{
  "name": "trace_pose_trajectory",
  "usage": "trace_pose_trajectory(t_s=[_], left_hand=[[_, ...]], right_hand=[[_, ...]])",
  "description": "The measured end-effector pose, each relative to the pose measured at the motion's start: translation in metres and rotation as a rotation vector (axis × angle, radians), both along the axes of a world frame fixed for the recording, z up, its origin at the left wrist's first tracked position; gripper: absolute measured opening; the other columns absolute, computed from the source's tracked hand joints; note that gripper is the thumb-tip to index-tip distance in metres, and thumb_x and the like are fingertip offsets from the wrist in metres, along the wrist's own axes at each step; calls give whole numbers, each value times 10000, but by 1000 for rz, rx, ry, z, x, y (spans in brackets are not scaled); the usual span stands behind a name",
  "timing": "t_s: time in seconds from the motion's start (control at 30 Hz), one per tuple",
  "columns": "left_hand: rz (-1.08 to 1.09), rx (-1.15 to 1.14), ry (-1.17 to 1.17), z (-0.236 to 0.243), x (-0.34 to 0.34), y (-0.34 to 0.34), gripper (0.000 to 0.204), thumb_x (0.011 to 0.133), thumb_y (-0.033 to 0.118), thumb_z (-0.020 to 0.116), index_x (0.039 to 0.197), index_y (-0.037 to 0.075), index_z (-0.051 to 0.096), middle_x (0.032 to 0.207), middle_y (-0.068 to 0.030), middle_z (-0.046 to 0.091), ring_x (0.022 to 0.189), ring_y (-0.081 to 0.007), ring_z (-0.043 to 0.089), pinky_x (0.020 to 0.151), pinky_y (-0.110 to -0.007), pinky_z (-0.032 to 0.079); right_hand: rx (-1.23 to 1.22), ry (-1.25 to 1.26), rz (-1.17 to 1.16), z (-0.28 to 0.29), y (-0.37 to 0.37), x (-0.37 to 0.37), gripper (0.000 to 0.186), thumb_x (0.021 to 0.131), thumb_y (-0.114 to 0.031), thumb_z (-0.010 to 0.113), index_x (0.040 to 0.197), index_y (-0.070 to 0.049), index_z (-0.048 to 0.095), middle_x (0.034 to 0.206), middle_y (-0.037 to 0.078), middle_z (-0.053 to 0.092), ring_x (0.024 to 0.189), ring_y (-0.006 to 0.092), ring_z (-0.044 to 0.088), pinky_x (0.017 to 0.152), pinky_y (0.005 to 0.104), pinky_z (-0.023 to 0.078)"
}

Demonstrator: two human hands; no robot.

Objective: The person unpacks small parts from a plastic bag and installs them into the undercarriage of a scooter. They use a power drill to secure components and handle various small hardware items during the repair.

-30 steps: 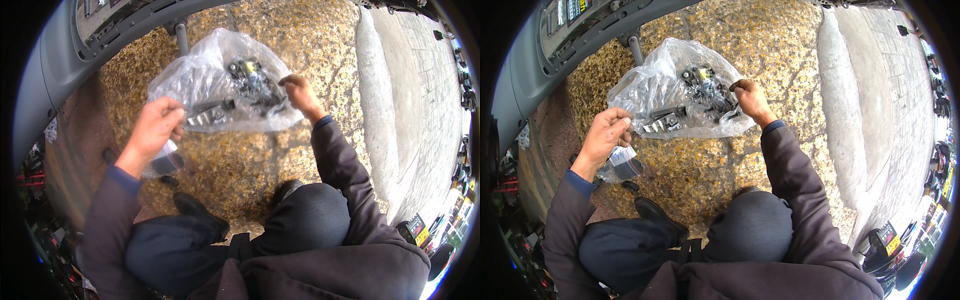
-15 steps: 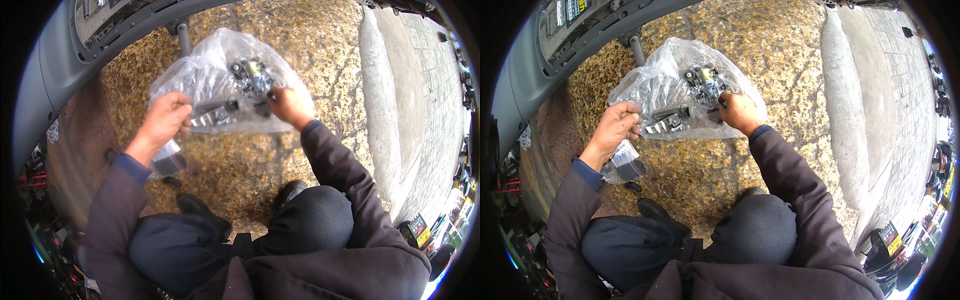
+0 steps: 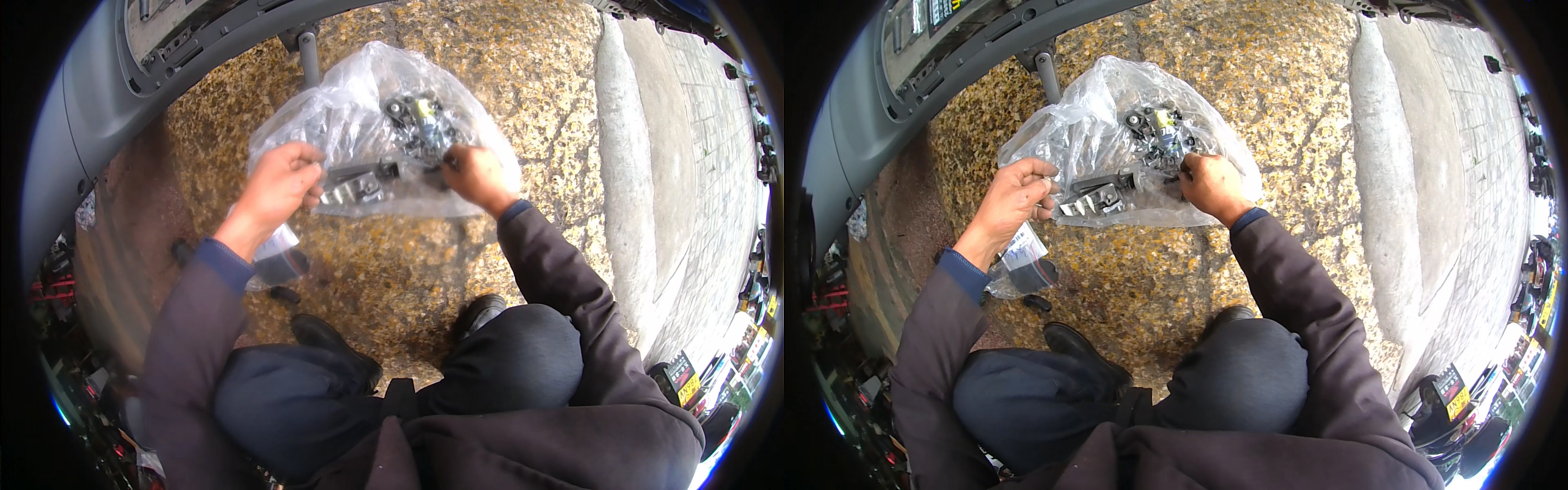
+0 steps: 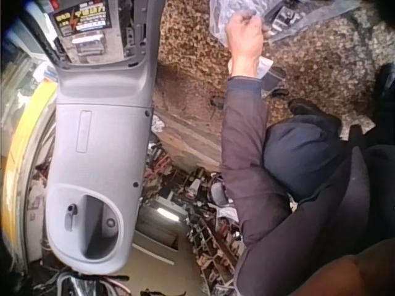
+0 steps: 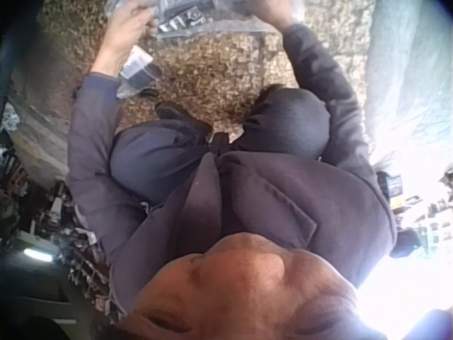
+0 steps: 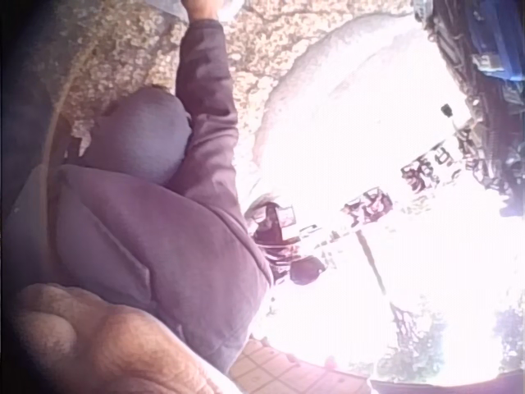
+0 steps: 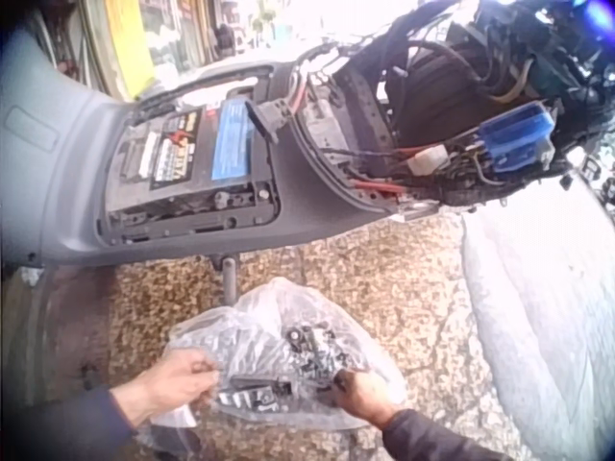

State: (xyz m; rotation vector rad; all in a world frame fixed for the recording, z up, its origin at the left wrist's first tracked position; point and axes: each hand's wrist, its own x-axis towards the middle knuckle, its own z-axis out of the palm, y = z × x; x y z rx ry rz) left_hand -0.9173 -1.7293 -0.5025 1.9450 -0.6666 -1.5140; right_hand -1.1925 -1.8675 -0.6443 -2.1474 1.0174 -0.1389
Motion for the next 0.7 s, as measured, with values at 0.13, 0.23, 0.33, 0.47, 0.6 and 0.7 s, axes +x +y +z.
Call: trace_pose_trajectory(t_s=[0.13, 0.23, 0.33, 0.47, 0.6, 0.7], left_hand=[[-19, -22, -5, -8, -2, -12, 342, 962, 121, 549, 1251, -60, 524, 1017, -111, 620, 827, -121, 612, 714, -273, 541], [14, -77, 3, -15, -6, -17, 403, 968, 121, 545, 1316, -71, 480, 1091, -136, 618, 870, -141, 620, 750, -284, 543], [33, -120, 16, -16, -6, -18, 451, 971, 129, 544, 1360, -76, 442, 1176, -166, 603, 909, -161, 624, 772, -296, 544], [34, -81, -35, -12, -2, -14, 442, 963, 142, 550, 1337, -77, 465, 1219, -180, 591, 927, -172, 621, 781, -312, 543], [24, -43, -46, -4, 1, -7, 411, 953, 150, 553, 1292, -75, 497, 1206, -174, 597, 937, -176, 619, 783, -315, 539], [25, -39, -47, 0, 1, -4, 393, 949, 154, 554, 1269, -70, 512, 1193, -167, 603, 937, -177, 617, 781, -313, 537]], right_hand=[[8, 24, 13, 5, 4, -4, 150, 811, -191, 656, 841, -45, 675, 792, 170, 684, 769, 378, 667, 706, 467, 533], [27, 45, 13, 8, 4, -7, 154, 812, -191, 660, 840, -40, 673, 787, 172, 683, 767, 378, 668, 704, 464, 533], [25, 48, 3, 12, 4, -11, 156, 808, -188, 666, 845, -37, 675, 789, 176, 684, 772, 375, 670, 700, 460, 533], [13, 48, -2, 12, 3, -12, 148, 803, -182, 670, 843, -39, 680, 778, 169, 689, 758, 370, 672, 697, 455, 536], [-58, 40, 13, 8, -1, -11, 116, 837, -184, 671, 860, -77, 709, 745, 123, 704, 670, 283, 684, 646, 391, 548], [-97, 85, 20, 7, -5, -11, 107, 849, -188, 674, 869, -94, 721, 733, 109, 708, 638, 253, 688, 619, 368, 548]])
